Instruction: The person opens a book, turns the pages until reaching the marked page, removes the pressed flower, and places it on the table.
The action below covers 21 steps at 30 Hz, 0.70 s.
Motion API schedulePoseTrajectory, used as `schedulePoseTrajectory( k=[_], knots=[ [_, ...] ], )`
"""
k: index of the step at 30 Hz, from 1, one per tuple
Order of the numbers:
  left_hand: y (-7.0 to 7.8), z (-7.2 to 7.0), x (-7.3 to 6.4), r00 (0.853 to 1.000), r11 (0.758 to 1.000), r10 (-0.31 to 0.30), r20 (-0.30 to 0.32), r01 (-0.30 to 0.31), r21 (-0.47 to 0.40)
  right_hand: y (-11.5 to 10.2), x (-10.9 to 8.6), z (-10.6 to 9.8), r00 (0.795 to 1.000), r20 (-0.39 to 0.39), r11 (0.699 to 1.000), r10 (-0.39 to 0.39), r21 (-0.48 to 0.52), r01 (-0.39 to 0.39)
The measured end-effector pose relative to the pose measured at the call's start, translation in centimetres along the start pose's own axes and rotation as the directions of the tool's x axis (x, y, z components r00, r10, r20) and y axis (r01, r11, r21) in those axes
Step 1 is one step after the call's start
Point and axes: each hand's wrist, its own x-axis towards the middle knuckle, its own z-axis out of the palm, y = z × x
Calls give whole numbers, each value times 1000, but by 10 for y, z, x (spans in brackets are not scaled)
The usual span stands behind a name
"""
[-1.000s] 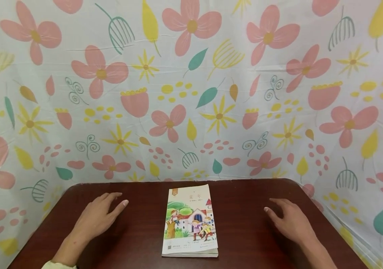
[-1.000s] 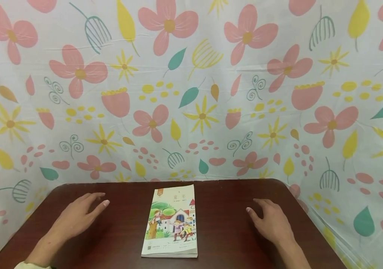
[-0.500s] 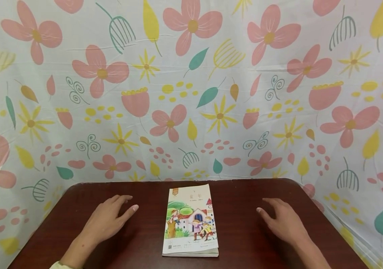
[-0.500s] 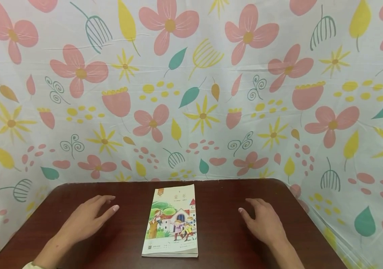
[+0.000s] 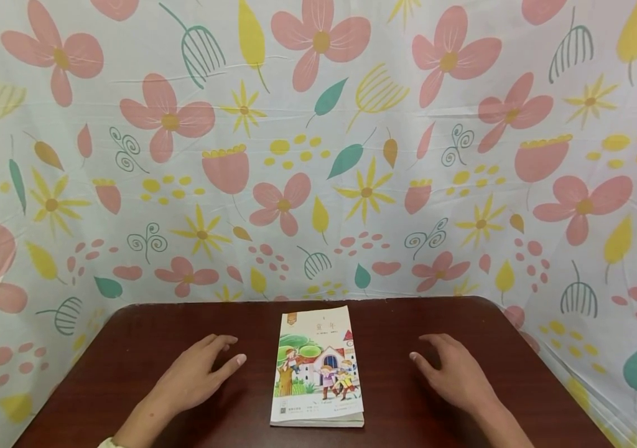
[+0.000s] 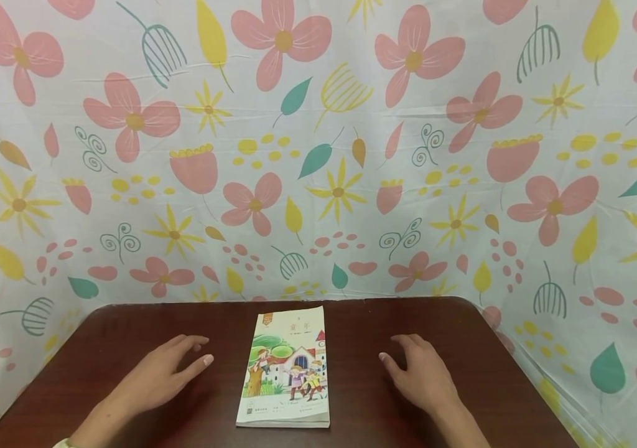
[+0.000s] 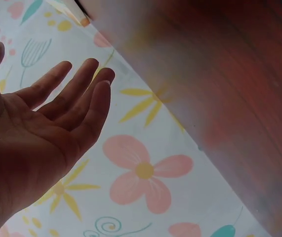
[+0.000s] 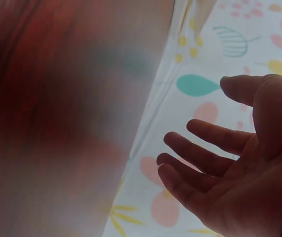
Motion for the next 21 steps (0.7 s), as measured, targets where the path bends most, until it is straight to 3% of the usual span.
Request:
schedulePoseTrajectory(
  k=[5, 13, 21],
  knots=[
    [6, 4, -1, 1000, 1000, 11, 28, -11, -14, -9, -2, 4, 1000, 1, 1000, -17, 2, 17],
    [14, 9, -6, 994, 996, 80, 68, -77, -41, -23, -5, 10, 1000, 15, 1000, -12, -6, 12],
    [23, 14, -11, 981, 986, 165, 103, -161, -40, -36, -6, 17, 996, 93, 998, 14, 52, -19]
  ],
)
